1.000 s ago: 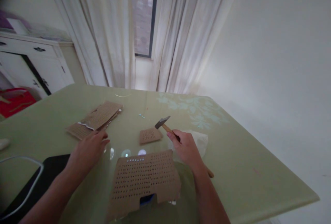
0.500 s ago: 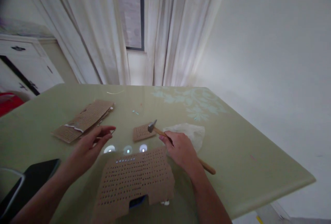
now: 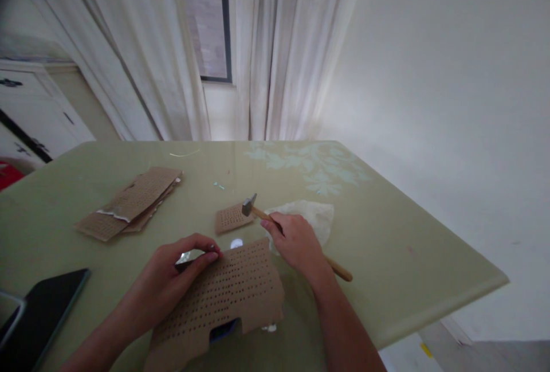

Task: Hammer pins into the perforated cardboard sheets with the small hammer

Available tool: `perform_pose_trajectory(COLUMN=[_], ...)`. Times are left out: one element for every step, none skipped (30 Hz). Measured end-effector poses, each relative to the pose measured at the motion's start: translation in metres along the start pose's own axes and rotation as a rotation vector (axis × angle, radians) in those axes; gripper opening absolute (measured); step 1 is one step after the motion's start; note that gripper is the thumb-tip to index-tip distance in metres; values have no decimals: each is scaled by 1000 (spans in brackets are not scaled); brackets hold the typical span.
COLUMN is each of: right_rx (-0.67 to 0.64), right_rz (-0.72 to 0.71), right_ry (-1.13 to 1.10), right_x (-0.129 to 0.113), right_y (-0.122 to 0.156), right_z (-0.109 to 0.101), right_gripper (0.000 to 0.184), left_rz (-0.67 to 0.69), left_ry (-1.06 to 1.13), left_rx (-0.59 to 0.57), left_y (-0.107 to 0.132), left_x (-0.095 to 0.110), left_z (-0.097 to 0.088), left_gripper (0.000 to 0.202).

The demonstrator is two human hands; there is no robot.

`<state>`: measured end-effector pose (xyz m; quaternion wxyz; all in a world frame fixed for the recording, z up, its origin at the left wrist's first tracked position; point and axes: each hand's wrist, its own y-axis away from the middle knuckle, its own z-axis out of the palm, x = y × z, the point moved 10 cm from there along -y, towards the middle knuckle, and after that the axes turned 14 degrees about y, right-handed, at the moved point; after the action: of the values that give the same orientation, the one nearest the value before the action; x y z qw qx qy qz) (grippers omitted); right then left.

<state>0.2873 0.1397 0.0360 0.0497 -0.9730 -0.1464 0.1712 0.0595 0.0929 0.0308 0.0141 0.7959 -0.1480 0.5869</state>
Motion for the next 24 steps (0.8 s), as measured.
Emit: perform_pose_trajectory(right_rx=[-3, -5, -6, -3, 0, 2, 7, 11, 19, 27, 39, 54, 70, 83, 91, 94, 90, 80, 66, 53, 39, 27, 17, 8], right_rz=[5, 9, 10, 10, 8, 3, 0, -5, -7, -9, -9, -5, -1, 1, 0, -5, -15, -30, -49, -66, -85, -102, -118, -133], right_ry=[-2, -2, -2, -2, -3, -7, -13, -22, -35, -53, -75, -99, -121, -136, -143, -143, -138, -132, -123, -112, -98, -79, -56, -32], right_x=[0, 0, 0, 0, -1, -1, -1, 0, 1, 2, 3, 3, 4, 3, 1, -3, -8, -14, -20, -27, -33, -40, -46, -51], right_y=[0, 0, 0, 0, 0, 0, 0, 0, 0, 0, 0, 0, 1, 2, 4, 5, 7, 9, 12, 14, 17, 20, 23, 25], right_z=[0, 0, 0, -1, -1, -1, -2, -2, -3, -5, -7, -10, -14, -18, -23, -28, -34, -39, -44, -49, -55, -60, -65, -71], right_gripper=[40, 40, 40, 40, 40, 41, 42, 43, 44, 45, 45, 45, 44, 44, 44, 45, 45, 45, 45, 45, 44, 44, 43, 43], left_rz=[3, 4, 7, 11, 17, 25, 35, 46, 56, 66, 76, 84, 88, 89, 89, 87, 85, 84, 86, 91, 96, 100, 107, 117], left_ry=[-5, -8, -11, -15, -18, -22, -24, -26, -29, -31, -31, -31, -30, -26, -22, -17, -14, -13, -12, -14, -18, -23, -28, -31], left_rx=[-2, -3, -2, 1, 8, 13, 18, 22, 25, 27, 29, 28, 24, 16, 7, -1, -6, -9, -10, -10, -10, -11, -11, -9], left_y=[0, 1, 1, 2, 2, 3, 3, 3, 2, 2, 1, 1, 0, 0, 0, 0, 0, 0, 0, 0, 0, 0, 0, -1], left_x=[0, 0, 0, 0, 0, 1, 2, 3, 4, 4, 5, 5, 5, 4, 4, 3, 3, 2, 3, 4, 4, 5, 6, 8], left_z=[0, 1, 1, 1, 1, 1, 1, 1, 1, 1, 1, 1, 2, 3, 4, 5, 6, 6, 6, 6, 6, 6, 6, 7], left_gripper=[20, 20, 21, 21, 21, 20, 19, 19, 18, 18, 18, 18, 18, 18, 18, 19, 19, 20, 21, 21, 20, 20, 19, 18])
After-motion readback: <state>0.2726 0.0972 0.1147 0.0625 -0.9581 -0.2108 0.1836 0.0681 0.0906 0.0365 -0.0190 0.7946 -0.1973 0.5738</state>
